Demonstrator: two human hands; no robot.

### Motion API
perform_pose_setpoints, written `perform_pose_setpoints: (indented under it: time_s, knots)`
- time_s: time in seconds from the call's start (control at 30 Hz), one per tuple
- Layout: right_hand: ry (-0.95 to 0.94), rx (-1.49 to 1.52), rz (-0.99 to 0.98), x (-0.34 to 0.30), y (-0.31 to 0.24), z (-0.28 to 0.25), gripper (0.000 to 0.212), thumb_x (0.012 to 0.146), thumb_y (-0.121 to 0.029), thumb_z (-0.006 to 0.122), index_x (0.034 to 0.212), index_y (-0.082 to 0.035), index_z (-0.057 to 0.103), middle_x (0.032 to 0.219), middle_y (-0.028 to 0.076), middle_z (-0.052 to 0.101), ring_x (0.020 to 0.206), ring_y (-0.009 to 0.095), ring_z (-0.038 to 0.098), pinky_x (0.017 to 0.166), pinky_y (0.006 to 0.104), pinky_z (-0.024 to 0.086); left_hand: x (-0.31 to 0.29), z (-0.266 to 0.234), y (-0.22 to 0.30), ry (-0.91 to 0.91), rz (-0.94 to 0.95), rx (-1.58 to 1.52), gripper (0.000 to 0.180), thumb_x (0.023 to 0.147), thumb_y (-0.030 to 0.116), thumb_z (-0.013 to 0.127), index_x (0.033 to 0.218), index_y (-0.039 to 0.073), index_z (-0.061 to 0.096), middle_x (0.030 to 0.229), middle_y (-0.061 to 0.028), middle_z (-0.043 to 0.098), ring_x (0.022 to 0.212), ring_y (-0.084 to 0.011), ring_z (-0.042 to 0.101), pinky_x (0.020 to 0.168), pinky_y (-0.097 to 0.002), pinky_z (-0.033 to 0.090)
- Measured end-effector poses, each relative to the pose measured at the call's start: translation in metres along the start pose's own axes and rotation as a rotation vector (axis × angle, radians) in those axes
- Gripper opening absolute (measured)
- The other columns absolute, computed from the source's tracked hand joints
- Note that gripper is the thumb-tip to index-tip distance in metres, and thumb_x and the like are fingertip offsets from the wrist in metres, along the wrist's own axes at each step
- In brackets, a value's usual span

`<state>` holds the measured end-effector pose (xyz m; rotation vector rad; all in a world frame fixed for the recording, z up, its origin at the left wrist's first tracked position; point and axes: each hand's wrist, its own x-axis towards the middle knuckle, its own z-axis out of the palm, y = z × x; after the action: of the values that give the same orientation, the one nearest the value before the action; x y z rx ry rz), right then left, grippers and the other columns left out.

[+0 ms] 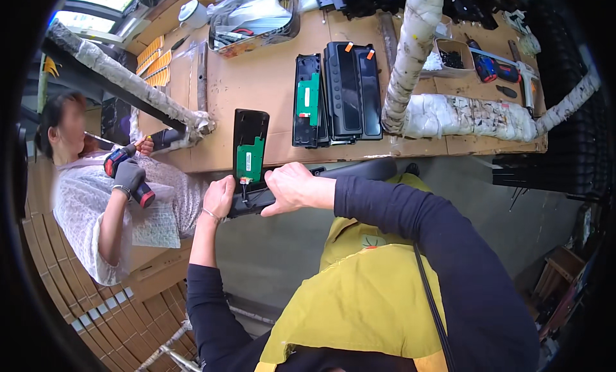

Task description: Assembling and gluing electronic components onto a plastic panel using a power drill and a hot glue gun.

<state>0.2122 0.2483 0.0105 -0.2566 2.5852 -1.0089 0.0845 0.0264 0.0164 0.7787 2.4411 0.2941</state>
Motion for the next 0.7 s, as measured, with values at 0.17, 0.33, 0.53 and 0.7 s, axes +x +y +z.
perform_pose_setpoints:
  time_s: [0.17,0.33,0.53,0.7]
  knots:
    - [0.083,-0.109,0.023,-0.014,0.004,0.002,0.074,0.071,-0.068,0.07,0.091,0.003,0.057,0.084,0.017,0.066,0.084,0.034,0.066,0.079,0.0425,0.048,0.0,0.008,-0.008,0.155,0.129,0.081,0.051,0.1,0.05,0.038,0.101,0.007,0.065,0.089,-0.0227,0.067,0.085,-0.0426,0.064,0.072,-0.0497,0.049]
    - [0.499,-0.207,-0.058,-0.094,0.038,-0.028,0.078,0.07,-0.057,0.076,0.117,0.002,0.057,0.111,0.017,0.062,0.106,0.033,0.059,0.095,0.0441,0.042,-0.001,0.014,-0.017,0.306,0.186,-0.143,0.054,0.1,0.052,0.04,0.106,0.006,0.066,0.087,-0.0132,0.071,0.084,-0.0321,0.069,0.073,-0.0387,0.053]
    - [0.761,-0.29,0.137,-0.206,0.087,-0.032,0.069,0.069,-0.044,0.081,0.116,0.0,0.057,0.115,0.017,0.061,0.108,0.036,0.057,0.095,0.0468,0.043,-0.005,0.035,-0.037,0.512,0.159,-0.369,0.052,0.102,0.045,0.041,0.108,-0.001,0.065,0.091,-0.0122,0.071,0.068,-0.0202,0.066,0.065,-0.0315,0.051]
    - [0.811,-0.215,0.415,-0.296,0.129,-0.009,0.06,0.073,-0.037,0.079,0.116,0.001,0.058,0.115,0.018,0.062,0.108,0.036,0.057,0.093,0.045,0.043,-0.004,0.02,-0.019,0.742,0.143,-0.492,0.047,0.105,0.036,0.04,0.113,-0.003,0.064,0.093,-0.0067,0.066,0.079,-0.0138,0.058,0.072,-0.0267,0.046]
